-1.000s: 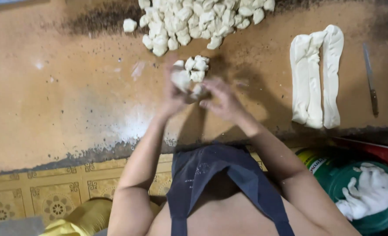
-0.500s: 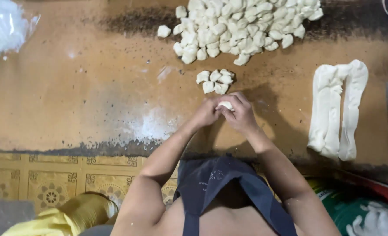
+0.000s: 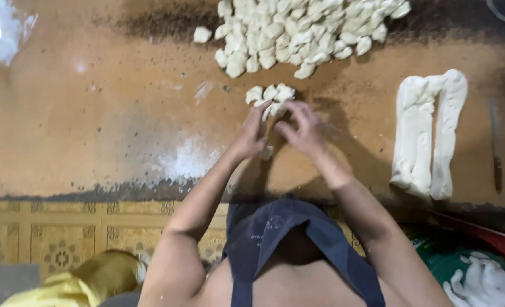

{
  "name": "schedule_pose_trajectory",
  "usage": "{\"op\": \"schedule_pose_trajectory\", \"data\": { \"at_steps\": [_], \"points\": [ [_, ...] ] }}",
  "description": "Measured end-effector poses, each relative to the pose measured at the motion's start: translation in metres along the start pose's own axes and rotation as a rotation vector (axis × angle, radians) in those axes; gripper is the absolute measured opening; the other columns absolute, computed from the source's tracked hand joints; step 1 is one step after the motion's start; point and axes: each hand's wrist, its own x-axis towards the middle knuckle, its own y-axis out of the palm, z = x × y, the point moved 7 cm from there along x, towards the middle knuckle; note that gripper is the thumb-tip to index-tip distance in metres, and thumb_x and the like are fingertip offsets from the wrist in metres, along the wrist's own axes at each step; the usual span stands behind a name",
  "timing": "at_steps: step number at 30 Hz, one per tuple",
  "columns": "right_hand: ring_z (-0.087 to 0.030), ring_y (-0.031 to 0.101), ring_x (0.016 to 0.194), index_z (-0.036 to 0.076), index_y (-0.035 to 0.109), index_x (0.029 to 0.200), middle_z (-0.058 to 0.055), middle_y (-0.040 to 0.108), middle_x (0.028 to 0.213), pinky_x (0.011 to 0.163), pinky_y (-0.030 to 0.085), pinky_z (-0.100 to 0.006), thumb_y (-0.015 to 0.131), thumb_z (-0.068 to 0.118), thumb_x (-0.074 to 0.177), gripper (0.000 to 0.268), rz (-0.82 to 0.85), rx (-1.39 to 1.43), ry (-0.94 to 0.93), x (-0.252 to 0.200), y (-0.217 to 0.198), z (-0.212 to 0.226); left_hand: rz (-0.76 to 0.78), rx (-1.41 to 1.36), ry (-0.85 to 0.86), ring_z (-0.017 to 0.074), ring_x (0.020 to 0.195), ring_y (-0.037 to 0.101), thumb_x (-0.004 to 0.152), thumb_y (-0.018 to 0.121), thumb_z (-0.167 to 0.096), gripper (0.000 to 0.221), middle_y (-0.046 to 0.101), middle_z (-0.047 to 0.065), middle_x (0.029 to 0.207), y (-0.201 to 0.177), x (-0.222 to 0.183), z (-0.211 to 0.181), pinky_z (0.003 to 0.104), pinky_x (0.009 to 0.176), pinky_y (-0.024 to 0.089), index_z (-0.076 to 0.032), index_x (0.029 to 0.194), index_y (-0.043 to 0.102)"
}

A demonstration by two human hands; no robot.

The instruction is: A person in a bakery uses a knife to cut a large slab of dough into strips and then quickly pinches off small, uniform pieces of dough, adding them to a large pile on the workbench.

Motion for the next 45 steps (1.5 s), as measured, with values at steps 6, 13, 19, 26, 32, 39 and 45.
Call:
{"op": "schedule_pose_trajectory", "data": {
  "at_steps": [6, 13, 19, 26, 32, 39, 45],
  "points": [
    [-0.033, 0.073, 0.081, 0.01, 0.076, 0.104, -0.012, 0.074, 0.091, 0.071, 0.06, -0.042, 0.08, 0.005, 0.087, 0.018, -0.109, 0.494, -0.309, 0.009, -0.001, 0.036, -0.092, -0.014, 0.457, 0.0583, 0.134, 0.049, 0.08, 0.084, -0.008, 0.098, 0.027, 0.036, 0.155, -0.031, -0.004, -0.085, 0.06, 0.113, 0.046, -0.026, 0.163, 0.033],
    [-0.031, 0.068, 0.091, 0.014, 0.072, 0.114, -0.008, 0.066, 0.098, 0.084, 0.053, -0.043, 0.077, 0.037, 0.093, 0.031, -0.123, 0.236, -0.343, 0.007, -0.016, 0.04, -0.124, -0.08, 0.386, 0.0411, 0.075, 0.068, 0.082, 0.065, -0.003, 0.004, 0.065, 0.021, 0.075, -0.001, 0.007, -0.044, 0.046, 0.069, 0.054, -0.002, 0.085, 0.064],
    [-0.027, 0.064, 0.068, 0.017, 0.067, 0.089, -0.004, 0.058, 0.075, 0.063, 0.051, -0.037, 0.079, 0.041, 0.088, 0.027, -0.295, 0.33, -0.178, -0.021, 0.048, -0.04, -0.165, -0.033, 0.374, 0.033, 0.069, 0.069, 0.083, 0.066, -0.007, 0.003, 0.067, 0.014, 0.07, 0.038, 0.0, -0.006, 0.038, 0.067, 0.054, -0.008, 0.084, 0.069],
    [-0.041, 0.06, 0.12, 0.019, 0.046, 0.153, -0.019, 0.056, 0.137, 0.088, 0.05, -0.062, 0.074, 0.079, 0.076, 0.102, 0.205, 0.005, 0.224, -0.022, 0.059, -0.094, -0.165, -0.246, 0.548, 0.0358, 0.097, 0.073, 0.081, 0.082, -0.015, 0.029, 0.073, 0.016, 0.102, 0.003, -0.045, -0.119, 0.046, 0.086, 0.057, -0.01, 0.106, 0.067],
    [-0.037, 0.069, 0.082, 0.006, 0.074, 0.102, -0.016, 0.072, 0.091, 0.074, 0.056, -0.048, 0.077, 0.005, 0.086, 0.016, -0.084, 0.442, -0.351, 0.0, -0.015, 0.043, -0.197, 0.245, 0.682, 0.0639, 0.116, 0.048, 0.073, 0.075, 0.013, 0.064, 0.047, 0.04, 0.124, -0.035, -0.014, -0.103, 0.062, 0.106, 0.041, 0.006, 0.133, 0.053],
    [-0.031, 0.066, 0.089, 0.015, 0.074, 0.117, -0.009, 0.067, 0.101, 0.08, 0.053, -0.042, 0.077, 0.032, 0.093, 0.03, -0.194, 0.268, -0.385, 0.003, 0.0, 0.031, -0.202, -0.338, 0.415, 0.0183, 0.085, 0.07, 0.078, 0.07, 0.003, 0.045, 0.074, 0.007, 0.092, 0.007, 0.012, -0.014, 0.033, 0.079, 0.058, -0.019, 0.116, 0.078],
    [-0.027, 0.063, 0.077, 0.017, 0.069, 0.107, -0.002, 0.057, 0.086, 0.071, 0.052, -0.04, 0.079, 0.04, 0.091, 0.03, -0.193, 0.33, -0.199, -0.014, 0.016, -0.001, -0.076, -0.117, 0.224, 0.0161, 0.08, 0.074, 0.076, 0.076, -0.013, 0.035, 0.074, -0.004, 0.082, 0.031, 0.018, -0.008, 0.029, 0.074, 0.057, -0.028, 0.108, 0.075]
  ]
}}
